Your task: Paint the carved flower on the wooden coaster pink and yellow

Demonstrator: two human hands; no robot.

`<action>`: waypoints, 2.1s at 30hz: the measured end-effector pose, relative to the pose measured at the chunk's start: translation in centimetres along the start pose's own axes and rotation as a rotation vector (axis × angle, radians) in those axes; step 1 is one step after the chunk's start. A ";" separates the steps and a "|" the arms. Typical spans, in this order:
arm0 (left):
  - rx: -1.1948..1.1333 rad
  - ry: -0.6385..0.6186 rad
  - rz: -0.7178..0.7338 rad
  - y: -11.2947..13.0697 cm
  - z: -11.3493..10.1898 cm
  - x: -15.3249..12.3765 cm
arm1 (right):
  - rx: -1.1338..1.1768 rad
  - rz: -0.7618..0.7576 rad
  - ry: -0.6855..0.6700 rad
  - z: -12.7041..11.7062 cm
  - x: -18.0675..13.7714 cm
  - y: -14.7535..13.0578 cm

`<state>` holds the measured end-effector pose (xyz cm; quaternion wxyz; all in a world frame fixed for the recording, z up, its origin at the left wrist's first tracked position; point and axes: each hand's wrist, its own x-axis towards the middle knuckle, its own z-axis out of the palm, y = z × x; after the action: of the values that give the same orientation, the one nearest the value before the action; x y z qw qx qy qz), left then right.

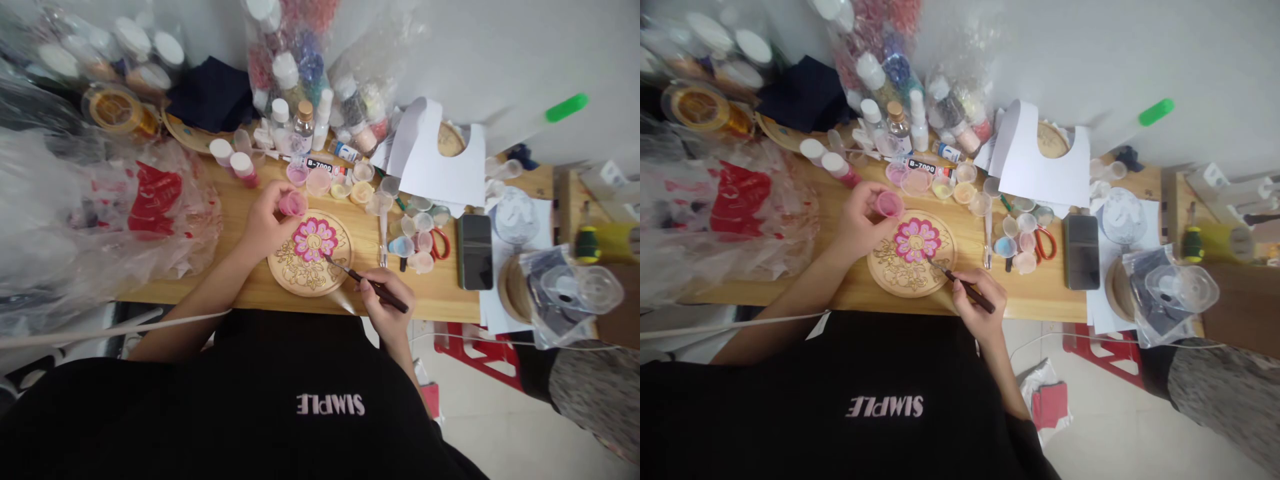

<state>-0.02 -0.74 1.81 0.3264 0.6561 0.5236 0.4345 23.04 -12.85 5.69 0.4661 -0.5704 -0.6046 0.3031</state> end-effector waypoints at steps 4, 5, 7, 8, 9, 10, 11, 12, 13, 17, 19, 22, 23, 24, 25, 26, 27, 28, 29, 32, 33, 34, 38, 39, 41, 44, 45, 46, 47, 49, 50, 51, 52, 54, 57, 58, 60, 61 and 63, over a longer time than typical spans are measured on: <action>-0.014 -0.003 -0.011 0.1 0.0 0.0 | -0.031 0.002 0.006 -0.1 0.1 -0.1; -0.017 -0.002 -0.010 0.1 0.0 0.0 | -0.037 0.002 0.007 -0.1 0.1 -0.1; -0.019 0.006 -0.005 0.2 0.0 0.1 | -0.041 0.003 0.005 -0.1 0.2 -0.1; -0.015 0.010 -0.004 0.2 0.0 0.1 | -0.038 0.002 0.002 -0.1 0.2 -0.1; -0.010 0.013 -0.004 0.2 0.0 0.1 | -0.032 -0.002 0.000 0.0 0.2 -0.1; -0.006 0.013 -0.007 0.3 0.0 0.1 | -0.022 -0.008 -0.002 0.0 0.2 -0.1; -0.004 0.011 -0.010 0.3 0.0 0.1 | -0.010 -0.012 -0.001 0.0 0.2 -0.1; -0.003 0.009 -0.012 0.3 0.0 0.1 | 0.002 -0.016 -0.001 0.0 0.2 -0.1; -0.003 0.006 -0.015 0.3 0.0 0.1 | 0.012 -0.017 0.000 0.0 0.2 -0.1; -0.008 0.006 0.007 0.3 0.0 0.1 | 0.008 -0.009 -0.006 -0.1 0.1 -0.1; -0.007 0.008 0.021 0.3 0.0 0.1 | -0.017 -0.003 -0.004 -0.2 0.1 -0.1; -0.027 -0.001 0.013 0.4 0.0 0.1 | -0.037 0.002 0.002 -0.2 0.1 -0.1; -0.037 -0.003 0.009 0.3 0.0 0.1 | -0.035 -0.002 0.004 -0.2 0.1 -0.1; -0.047 0.000 0.008 0.3 0.0 0.1 | -0.029 -0.007 0.007 -0.2 0.1 -0.1; -0.053 0.006 0.009 0.3 0.0 0.1 | -0.023 -0.013 0.010 -0.1 0.1 -0.1; -0.053 0.012 0.012 0.2 0.0 0.1 | -0.020 -0.017 0.011 -0.1 0.0 -0.1; -0.048 0.018 0.015 0.2 0.0 0.1 | -0.020 -0.018 0.007 -0.1 0.0 -0.1; -0.041 0.021 0.018 0.1 0.1 0.1 | -0.022 -0.015 0.001 -0.1 0.0 0.0; -0.034 0.020 0.018 0.0 0.1 0.1 | -0.025 -0.007 -0.004 -0.1 0.0 0.0; -0.029 0.010 0.022 -0.1 0.1 0.1 | -0.038 0.015 -0.011 -0.1 -0.1 0.1; -0.033 0.013 0.027 -0.1 0.1 0.0 | -0.040 0.017 -0.010 -0.1 -0.1 0.1; -0.037 0.018 0.033 -0.2 0.1 0.0 | -0.041 0.016 -0.010 -0.1 -0.1 0.1; -0.051 0.028 0.039 -0.1 0.1 0.0 | -0.027 -0.012 -0.008 0.0 0.0 -0.1; -0.048 0.025 0.032 0.0 0.1 0.0 | -0.024 -0.016 -0.005 0.0 0.0 -0.1; -0.032 0.018 0.019 0.1 0.1 0.0 | -0.028 -0.020 0.005 -0.1 0.1 -0.2; -0.013 0.005 0.005 0.2 0.1 0.0 | -0.046 -0.016 0.014 -0.1 0.1 -0.3; -0.009 0.000 0.003 0.2 0.0 0.0 | -0.050 -0.016 0.013 -0.1 0.2 -0.3; -0.004 -0.004 0.002 0.2 0.0 0.0 | -0.053 -0.016 0.012 -0.1 0.2 -0.3; 0.000 -0.007 0.001 0.1 0.0 0.0 | -0.053 -0.017 0.011 -0.1 0.2 -0.3; 0.005 -0.011 0.000 0.1 0.0 0.0 | -0.051 -0.017 0.009 -0.1 0.2 -0.3; 0.006 -0.010 -0.001 0.1 0.0 0.0 | -0.051 -0.015 0.008 -0.1 0.1 -0.3; 0.005 -0.010 -0.002 0.2 0.0 0.0 | -0.050 -0.012 0.007 -0.1 0.1 -0.3; 0.004 -0.008 -0.002 0.2 0.0 0.0 | -0.050 -0.009 0.005 -0.1 0.0 -0.3; -0.002 -0.001 0.001 0.3 -0.1 0.0 | -0.047 -0.006 0.003 -0.1 0.0 -0.3; -0.029 0.007 0.030 0.3 -0.1 0.0 | -0.036 -0.012 -0.003 0.0 0.0 -0.3; -0.038 0.009 0.042 0.3 -0.1 0.0 | -0.036 -0.013 -0.007 0.0 0.0 -0.3; -0.038 0.009 0.051 0.3 -0.1 0.0 | -0.045 -0.013 -0.018 0.1 0.1 -0.3; -0.028 0.006 0.047 0.3 -0.1 0.0 | -0.052 -0.012 -0.021 0.1 0.1 -0.3; -0.012 0.004 0.032 0.2 -0.1 0.0 | -0.061 -0.015 -0.021 0.1 0.1 -0.3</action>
<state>0.03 -0.76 2.05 0.3222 0.6616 0.5112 0.4441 22.83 -12.80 5.95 0.4444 -0.5766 -0.6227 0.2870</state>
